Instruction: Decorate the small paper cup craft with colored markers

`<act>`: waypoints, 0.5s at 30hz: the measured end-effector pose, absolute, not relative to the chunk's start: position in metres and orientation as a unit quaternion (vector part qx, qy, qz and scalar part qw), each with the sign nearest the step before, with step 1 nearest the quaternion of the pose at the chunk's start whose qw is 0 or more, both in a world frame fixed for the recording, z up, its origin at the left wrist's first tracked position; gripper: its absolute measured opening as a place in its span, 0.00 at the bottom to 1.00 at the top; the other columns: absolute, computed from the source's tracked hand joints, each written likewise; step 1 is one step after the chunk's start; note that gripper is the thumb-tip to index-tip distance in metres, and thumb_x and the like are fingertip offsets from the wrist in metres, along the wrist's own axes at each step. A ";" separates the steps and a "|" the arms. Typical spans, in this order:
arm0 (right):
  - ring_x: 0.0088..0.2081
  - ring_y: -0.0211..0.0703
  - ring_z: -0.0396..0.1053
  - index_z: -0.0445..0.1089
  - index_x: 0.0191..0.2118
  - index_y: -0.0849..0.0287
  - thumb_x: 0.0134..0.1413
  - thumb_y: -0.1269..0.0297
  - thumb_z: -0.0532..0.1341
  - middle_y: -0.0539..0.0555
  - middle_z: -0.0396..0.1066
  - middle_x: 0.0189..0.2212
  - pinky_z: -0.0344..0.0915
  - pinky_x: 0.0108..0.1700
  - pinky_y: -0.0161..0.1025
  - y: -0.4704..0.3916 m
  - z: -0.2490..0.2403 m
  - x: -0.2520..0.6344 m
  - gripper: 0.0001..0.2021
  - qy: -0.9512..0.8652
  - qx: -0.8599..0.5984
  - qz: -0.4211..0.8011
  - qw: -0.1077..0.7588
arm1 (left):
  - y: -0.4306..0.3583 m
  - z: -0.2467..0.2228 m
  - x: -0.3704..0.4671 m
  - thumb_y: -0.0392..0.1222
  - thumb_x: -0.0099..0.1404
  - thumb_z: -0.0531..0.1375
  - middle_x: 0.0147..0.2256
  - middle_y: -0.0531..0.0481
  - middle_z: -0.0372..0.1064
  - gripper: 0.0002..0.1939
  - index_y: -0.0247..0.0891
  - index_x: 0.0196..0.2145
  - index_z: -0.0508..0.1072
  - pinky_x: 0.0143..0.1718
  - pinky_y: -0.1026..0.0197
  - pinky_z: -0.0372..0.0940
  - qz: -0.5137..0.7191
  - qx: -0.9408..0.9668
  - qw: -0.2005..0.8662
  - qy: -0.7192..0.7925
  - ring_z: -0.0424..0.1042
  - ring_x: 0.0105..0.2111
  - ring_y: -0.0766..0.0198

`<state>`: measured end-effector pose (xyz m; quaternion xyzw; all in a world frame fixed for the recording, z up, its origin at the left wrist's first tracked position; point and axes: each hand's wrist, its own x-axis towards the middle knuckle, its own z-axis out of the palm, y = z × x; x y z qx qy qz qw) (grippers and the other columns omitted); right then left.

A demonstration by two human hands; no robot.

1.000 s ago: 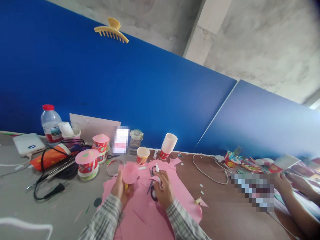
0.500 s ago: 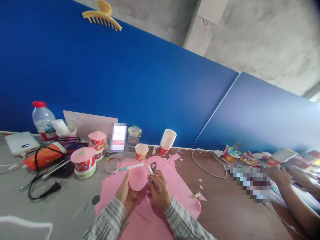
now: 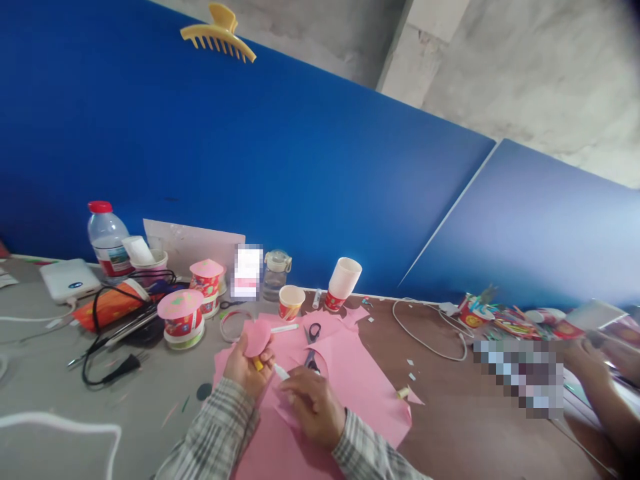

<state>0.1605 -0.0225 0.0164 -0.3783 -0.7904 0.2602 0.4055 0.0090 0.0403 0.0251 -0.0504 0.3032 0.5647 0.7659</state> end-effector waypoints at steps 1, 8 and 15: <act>0.32 0.48 0.73 0.72 0.42 0.46 0.47 0.77 0.57 0.51 0.73 0.32 0.70 0.34 0.41 -0.025 0.017 0.159 0.20 -0.796 -0.372 0.267 0.395 | 0.040 0.025 0.009 0.58 0.51 0.45 0.13 0.54 0.65 0.24 0.38 0.26 0.70 0.10 0.66 0.52 0.568 -0.044 0.764 0.303 0.51 0.09 0.72; 0.29 0.45 0.68 0.72 0.40 0.48 0.44 0.78 0.56 0.50 0.66 0.28 0.68 0.31 0.39 -0.018 0.011 0.162 0.19 -0.715 -0.425 0.246 0.498 | 0.035 0.028 0.013 0.62 0.48 0.46 0.11 0.55 0.62 0.26 0.38 0.23 0.70 0.11 0.65 0.54 0.558 0.023 0.770 0.310 0.56 0.10 0.69; 0.24 0.43 0.66 0.75 0.32 0.51 0.45 0.76 0.56 0.47 0.64 0.21 0.67 0.26 0.37 -0.010 0.004 0.161 0.15 -0.674 -0.471 0.237 0.517 | 0.031 0.027 0.019 0.64 0.46 0.46 0.06 0.56 0.58 0.27 0.37 0.18 0.68 0.09 0.66 0.53 0.519 0.054 0.775 0.356 0.56 0.08 0.67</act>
